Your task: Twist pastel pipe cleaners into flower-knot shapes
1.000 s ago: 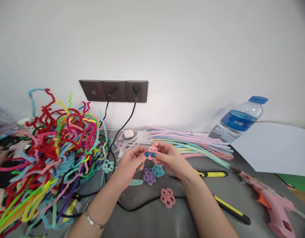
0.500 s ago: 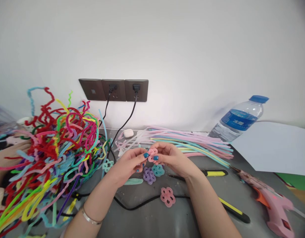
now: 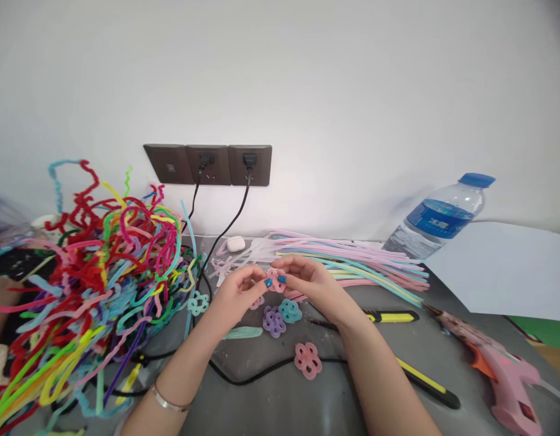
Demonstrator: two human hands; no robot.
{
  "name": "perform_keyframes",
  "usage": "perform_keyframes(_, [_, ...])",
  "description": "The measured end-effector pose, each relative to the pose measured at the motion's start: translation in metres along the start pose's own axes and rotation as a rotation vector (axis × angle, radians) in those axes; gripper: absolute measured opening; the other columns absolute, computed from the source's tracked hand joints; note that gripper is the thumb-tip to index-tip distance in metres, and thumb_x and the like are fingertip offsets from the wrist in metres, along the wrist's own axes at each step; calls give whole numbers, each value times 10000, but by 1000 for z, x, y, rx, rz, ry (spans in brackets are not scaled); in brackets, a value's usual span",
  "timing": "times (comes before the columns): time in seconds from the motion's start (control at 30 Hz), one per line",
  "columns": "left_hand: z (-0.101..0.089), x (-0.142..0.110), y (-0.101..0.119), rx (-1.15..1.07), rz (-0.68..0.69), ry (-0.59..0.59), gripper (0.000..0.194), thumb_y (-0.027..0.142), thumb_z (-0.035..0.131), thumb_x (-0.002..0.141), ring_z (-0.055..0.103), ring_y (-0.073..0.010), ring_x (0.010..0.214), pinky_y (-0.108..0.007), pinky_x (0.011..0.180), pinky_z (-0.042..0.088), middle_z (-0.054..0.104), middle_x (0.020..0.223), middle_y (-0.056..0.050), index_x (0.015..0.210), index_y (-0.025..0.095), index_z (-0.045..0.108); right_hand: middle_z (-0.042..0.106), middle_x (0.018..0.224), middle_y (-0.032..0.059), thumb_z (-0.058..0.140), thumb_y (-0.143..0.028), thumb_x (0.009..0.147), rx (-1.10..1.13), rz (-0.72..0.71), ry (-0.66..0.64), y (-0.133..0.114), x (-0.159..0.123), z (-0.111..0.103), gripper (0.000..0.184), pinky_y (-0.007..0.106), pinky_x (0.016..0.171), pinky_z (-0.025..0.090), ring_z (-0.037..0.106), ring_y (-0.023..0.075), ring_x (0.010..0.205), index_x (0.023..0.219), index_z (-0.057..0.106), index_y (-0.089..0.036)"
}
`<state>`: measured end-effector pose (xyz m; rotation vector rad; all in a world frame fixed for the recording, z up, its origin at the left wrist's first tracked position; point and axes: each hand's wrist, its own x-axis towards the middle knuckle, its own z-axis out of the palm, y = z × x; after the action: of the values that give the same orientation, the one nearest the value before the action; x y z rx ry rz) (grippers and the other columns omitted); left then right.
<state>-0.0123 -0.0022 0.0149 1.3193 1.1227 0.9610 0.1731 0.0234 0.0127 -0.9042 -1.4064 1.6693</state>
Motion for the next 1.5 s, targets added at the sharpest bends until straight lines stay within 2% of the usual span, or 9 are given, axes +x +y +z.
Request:
perform_keyframes(0.13, [4, 1, -3, 5, 48, 103, 160, 325, 653, 782, 432, -99, 565, -205, 502, 329, 523, 665, 25, 744, 176, 609, 616, 755, -4, 783, -419, 742, 18, -33, 19, 1, 3, 6, 307, 236, 595, 470, 580, 127, 667, 879, 647, -180])
perform_keyframes(0.27, [6, 0, -2, -71, -19, 126, 207, 373, 685, 777, 387, -90, 518, -211, 466, 283, 499, 622, 31, 792, 171, 645, 599, 668, -12, 795, -440, 722, 26, -21, 25, -2, 4, 12, 322, 243, 589, 466, 574, 128, 629, 758, 613, -177])
perform_keyframes(0.5, [1, -3, 6, -250, -95, -143, 277, 438, 706, 795, 372, -79, 564, -209, 486, 268, 560, 719, -1, 821, 163, 679, 659, 678, 1, 807, -391, 725, 115, 69, -81, -2, -1, 1, 281, 227, 588, 471, 618, 124, 632, 788, 649, -167])
perform_keyframes(0.63, [-8, -6, 11, -180, -174, -302, 297, 443, 711, 794, 381, -86, 604, -202, 504, 288, 542, 716, -5, 833, 149, 699, 672, 688, 10, 807, -360, 733, 122, 117, -225, -3, -4, -2, 258, 219, 593, 483, 608, 107, 613, 796, 675, -148])
perform_keyframes(0.73, [-12, -6, 12, -178, -222, -341, 330, 463, 731, 767, 370, -83, 591, -203, 500, 294, 499, 681, 9, 815, 138, 695, 674, 672, 6, 823, -348, 717, 145, 156, -264, -3, -4, -2, 262, 209, 578, 490, 605, 95, 587, 784, 679, -140])
perform_keyframes(0.83, [-7, -5, 9, -264, -221, -228, 349, 472, 755, 740, 380, -81, 590, -204, 501, 291, 497, 696, 13, 822, 146, 661, 671, 661, -2, 848, -341, 686, 233, 153, -157, 1, -1, 1, 285, 191, 572, 494, 618, 88, 579, 775, 669, -139])
perform_keyframes(0.93, [5, -3, 2, -349, -128, -62, 332, 455, 762, 740, 381, -76, 569, -212, 497, 283, 520, 718, 16, 843, 167, 631, 671, 679, -10, 858, -335, 676, 361, 116, -38, 5, 4, 5, 300, 180, 577, 505, 627, 78, 574, 739, 631, -150])
perform_keyframes(1.13, [20, -1, -5, -410, -23, 129, 337, 449, 789, 705, 367, -60, 507, -224, 484, 252, 542, 674, 29, 809, 174, 625, 675, 681, -7, 859, -325, 682, 448, 131, -62, 6, 5, 8, 313, 195, 600, 533, 633, 81, 569, 738, 603, -155])
perform_keyframes(1.5, [3, -2, 5, -452, -268, -188, 333, 432, 787, 723, 327, -73, 583, -207, 489, 234, 519, 698, -17, 801, 117, 711, 649, 642, -24, 861, -315, 684, 347, 114, -121, 2, 1, 4, 320, 197, 570, 493, 612, 84, 578, 740, 584, -164])
